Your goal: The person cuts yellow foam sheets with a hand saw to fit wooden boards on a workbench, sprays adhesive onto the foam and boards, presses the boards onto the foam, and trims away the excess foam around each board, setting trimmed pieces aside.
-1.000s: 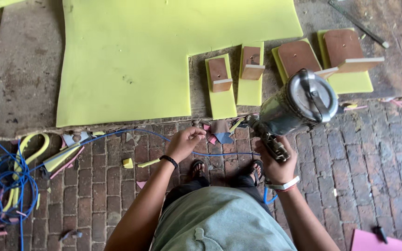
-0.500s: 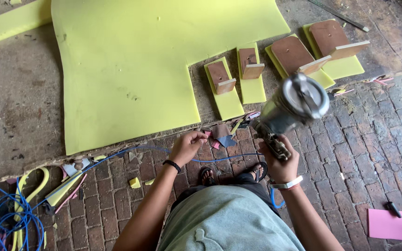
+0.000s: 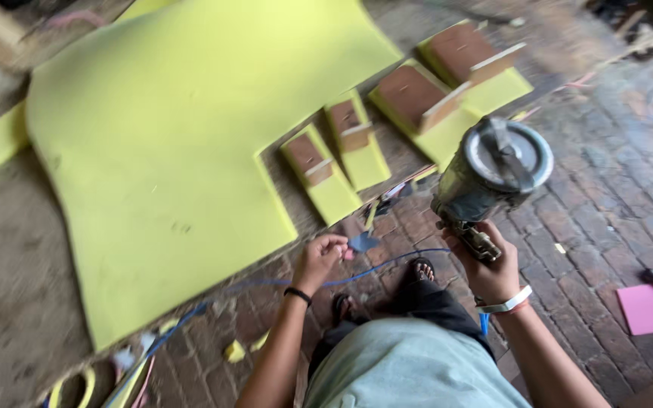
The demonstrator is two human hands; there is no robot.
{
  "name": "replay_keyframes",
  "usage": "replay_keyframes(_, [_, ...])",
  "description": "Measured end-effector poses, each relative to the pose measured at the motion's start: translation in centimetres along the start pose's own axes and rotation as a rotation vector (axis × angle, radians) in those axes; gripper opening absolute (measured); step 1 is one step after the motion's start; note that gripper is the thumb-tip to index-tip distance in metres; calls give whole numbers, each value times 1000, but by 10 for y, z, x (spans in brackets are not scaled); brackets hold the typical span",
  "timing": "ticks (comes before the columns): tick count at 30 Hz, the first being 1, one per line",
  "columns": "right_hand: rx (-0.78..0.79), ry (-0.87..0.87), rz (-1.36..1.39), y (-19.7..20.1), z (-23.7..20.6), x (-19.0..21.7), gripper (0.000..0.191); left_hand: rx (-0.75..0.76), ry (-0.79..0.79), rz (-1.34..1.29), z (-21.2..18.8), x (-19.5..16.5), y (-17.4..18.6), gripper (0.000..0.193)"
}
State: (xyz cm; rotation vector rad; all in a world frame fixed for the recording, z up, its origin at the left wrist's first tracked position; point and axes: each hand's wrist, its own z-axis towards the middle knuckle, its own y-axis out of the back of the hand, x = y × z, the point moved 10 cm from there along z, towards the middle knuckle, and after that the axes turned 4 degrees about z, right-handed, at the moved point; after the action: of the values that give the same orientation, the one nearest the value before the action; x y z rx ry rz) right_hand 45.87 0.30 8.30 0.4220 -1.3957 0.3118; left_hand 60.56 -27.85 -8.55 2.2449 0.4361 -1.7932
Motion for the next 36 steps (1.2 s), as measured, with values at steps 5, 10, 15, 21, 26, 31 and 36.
replay_keyframes(5, [-160,-15,-137,120,50,-8,27,22,94,121,59,-17,-78,19])
replay_keyframes(10, [-195,1,-157,256,152,-32,31,31,61,260,166,-76,-171,20])
replay_keyframes(15, [-222,8,-303,374,258,-72,41,33,-26,289,275,-140,-285,21])
replay_keyframes(21, [-265,163,-527,452,404,-108,55,77,-54,324,356,-167,-355,22])
replay_keyframes(26, [-234,247,-608,471,532,-132,55,-16,-89,157,440,-162,-339,20])
replay_keyframes(31, [-151,355,-666,475,617,-145,58,-11,-96,-31,538,-165,-357,19])
replay_keyframes(36, [-111,232,-615,481,705,-186,59,4,-98,40,580,-186,-390,21])
